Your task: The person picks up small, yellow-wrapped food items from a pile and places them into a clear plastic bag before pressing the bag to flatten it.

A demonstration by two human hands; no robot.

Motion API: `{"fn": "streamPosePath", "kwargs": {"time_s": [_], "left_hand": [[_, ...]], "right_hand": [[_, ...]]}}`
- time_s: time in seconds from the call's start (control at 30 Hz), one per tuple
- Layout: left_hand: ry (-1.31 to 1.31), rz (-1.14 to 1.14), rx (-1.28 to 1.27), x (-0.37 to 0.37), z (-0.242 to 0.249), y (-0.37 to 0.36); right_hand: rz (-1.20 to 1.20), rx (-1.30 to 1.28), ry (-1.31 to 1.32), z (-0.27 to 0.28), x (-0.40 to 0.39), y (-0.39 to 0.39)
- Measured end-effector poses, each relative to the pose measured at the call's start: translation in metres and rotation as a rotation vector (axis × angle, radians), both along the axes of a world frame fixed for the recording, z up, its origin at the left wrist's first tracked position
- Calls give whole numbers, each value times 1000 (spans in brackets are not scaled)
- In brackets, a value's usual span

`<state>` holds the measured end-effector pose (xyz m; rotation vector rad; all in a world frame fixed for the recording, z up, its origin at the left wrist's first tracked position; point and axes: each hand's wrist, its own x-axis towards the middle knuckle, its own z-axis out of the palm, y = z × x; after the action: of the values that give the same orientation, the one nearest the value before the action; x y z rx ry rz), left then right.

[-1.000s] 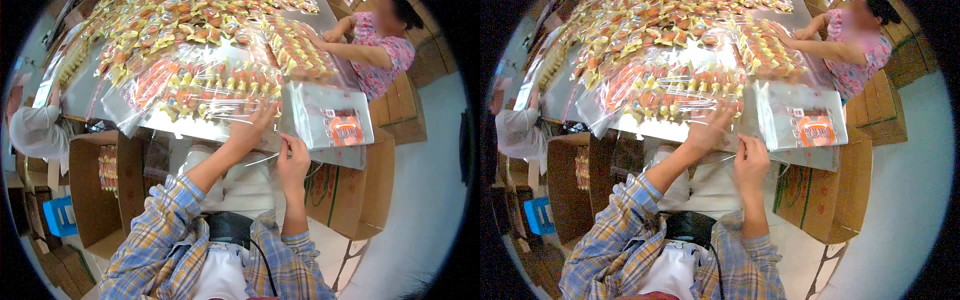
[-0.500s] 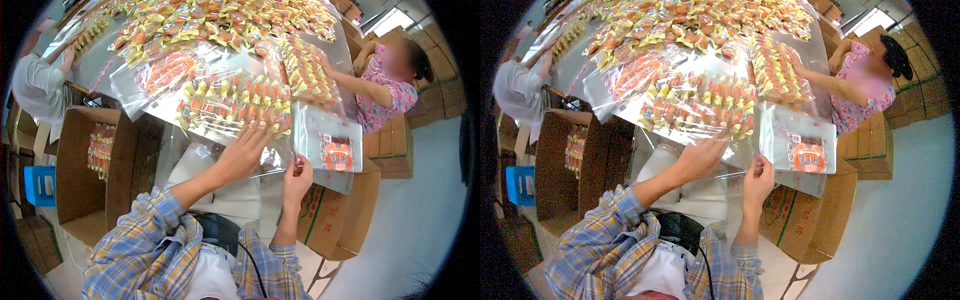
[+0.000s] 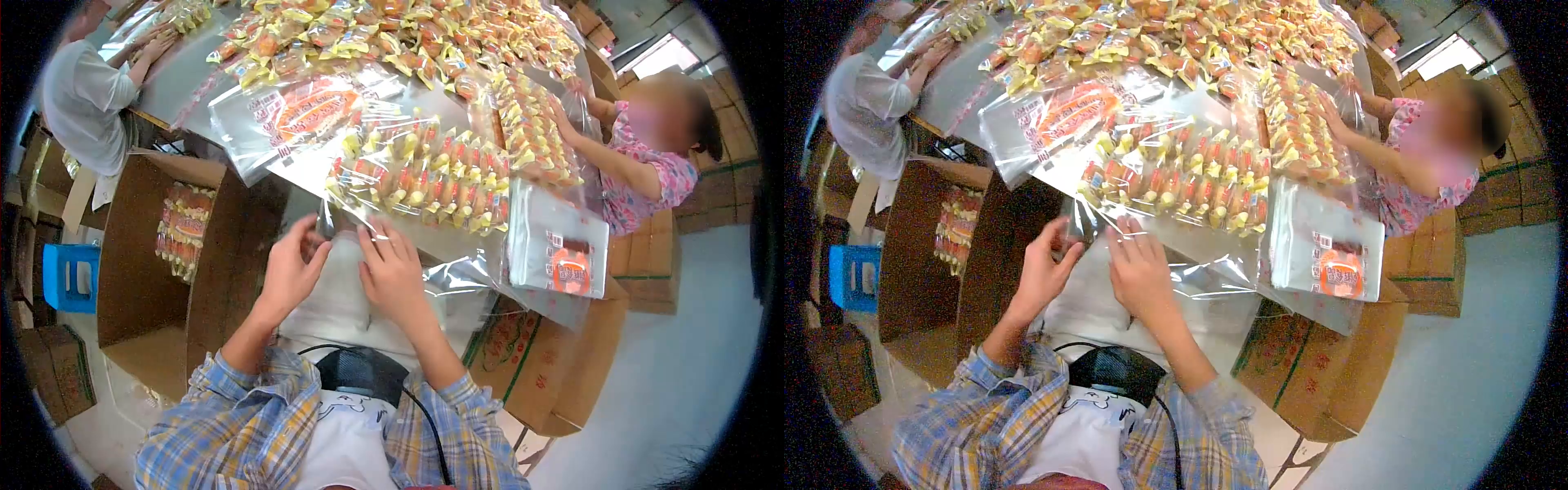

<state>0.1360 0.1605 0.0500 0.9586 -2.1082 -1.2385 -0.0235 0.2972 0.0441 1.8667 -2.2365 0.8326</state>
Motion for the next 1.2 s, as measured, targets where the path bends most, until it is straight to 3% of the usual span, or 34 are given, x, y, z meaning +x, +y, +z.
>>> {"fn": "streamPosePath", "kwargs": {"time_s": [0.03, 0.07, 0.2, 0.63, 0.87, 1.0, 1.1, 1.13, 1.2], "left_hand": [[20, -12, 5, 2, -6, 0], [37, -25, 16, 4, -12, 4], [87, -32, 167, 9, -18, 22], [58, -96, 197, 5, -8, 21], [70, -69, 268, 20, -14, 23], [43, -99, 186, 20, -12, 25], [-10, -150, 72, 16, -7, 16], [-9, -150, 66, 15, -4, 15], [-10, -125, 17, 10, 8, 16]], "right_hand": [[19, -24, 21, 0, 0, -13], [-14, 220, -28, -1, -2, -24], [-67, -123, 148, -7, -20, -59], [-164, -39, 246, -14, -22, -73], [-314, -280, 278, -44, -20, -89], [-292, -339, 164, -50, -20, -92], [-237, -228, 59, -30, -17, -83], [-173, -241, -75, -26, -16, -75], [-184, -201, 55, -10, -15, -69]]}}
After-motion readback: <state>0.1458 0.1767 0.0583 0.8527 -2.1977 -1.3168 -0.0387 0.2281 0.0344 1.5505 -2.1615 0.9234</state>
